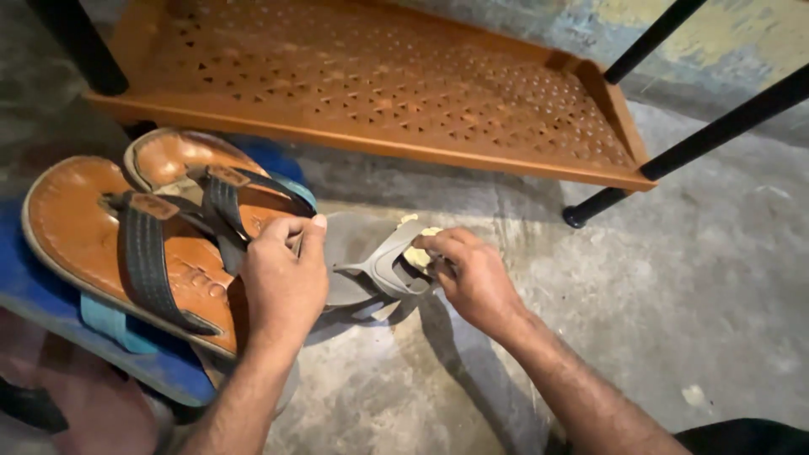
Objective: The person wipes a grey flip-flop with a cloth, cleaning the sole and strap areas. They rotate the flip-flop to clean different sides and continue wiping until the end of the clip.
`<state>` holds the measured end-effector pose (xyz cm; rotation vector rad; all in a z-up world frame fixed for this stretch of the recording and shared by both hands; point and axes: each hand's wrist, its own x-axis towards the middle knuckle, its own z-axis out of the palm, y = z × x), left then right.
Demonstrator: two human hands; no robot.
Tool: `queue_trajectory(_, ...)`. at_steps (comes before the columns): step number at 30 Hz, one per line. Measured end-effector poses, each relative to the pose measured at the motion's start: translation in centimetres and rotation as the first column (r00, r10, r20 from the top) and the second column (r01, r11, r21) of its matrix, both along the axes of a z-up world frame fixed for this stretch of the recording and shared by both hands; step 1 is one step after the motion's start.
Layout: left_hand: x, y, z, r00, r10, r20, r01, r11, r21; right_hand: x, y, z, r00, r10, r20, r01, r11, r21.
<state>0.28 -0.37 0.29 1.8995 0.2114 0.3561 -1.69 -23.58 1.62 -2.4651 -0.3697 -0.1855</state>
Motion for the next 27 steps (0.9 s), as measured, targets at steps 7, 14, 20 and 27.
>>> queue_trajectory(7,0.0,0.1,0.1,0.998,0.009,0.058,-0.010,1.000,0.022,-0.7,0.9,0.2,0.988,0.103,0.113,-0.108,0.993,0.044)
queue_trajectory(14,0.0,-0.1,-0.3,1.000,0.003,0.015,-0.002,1.000,-0.015,0.2,-1.2,-0.6,1.000,0.007,-0.001,-0.007,1.000,-0.022)
queue_trajectory(20,0.1,-0.2,-0.1,1.000,0.016,0.014,-0.016,1.000,0.025,-0.4,0.2,0.1,0.994,0.041,-0.106,-0.034,0.997,0.065)
queue_trajectory(27,0.0,0.0,0.2,0.999,0.020,-0.025,-0.020,1.000,0.023,-0.2,-0.3,-0.4,0.991,0.077,-0.107,-0.081,0.996,-0.030)
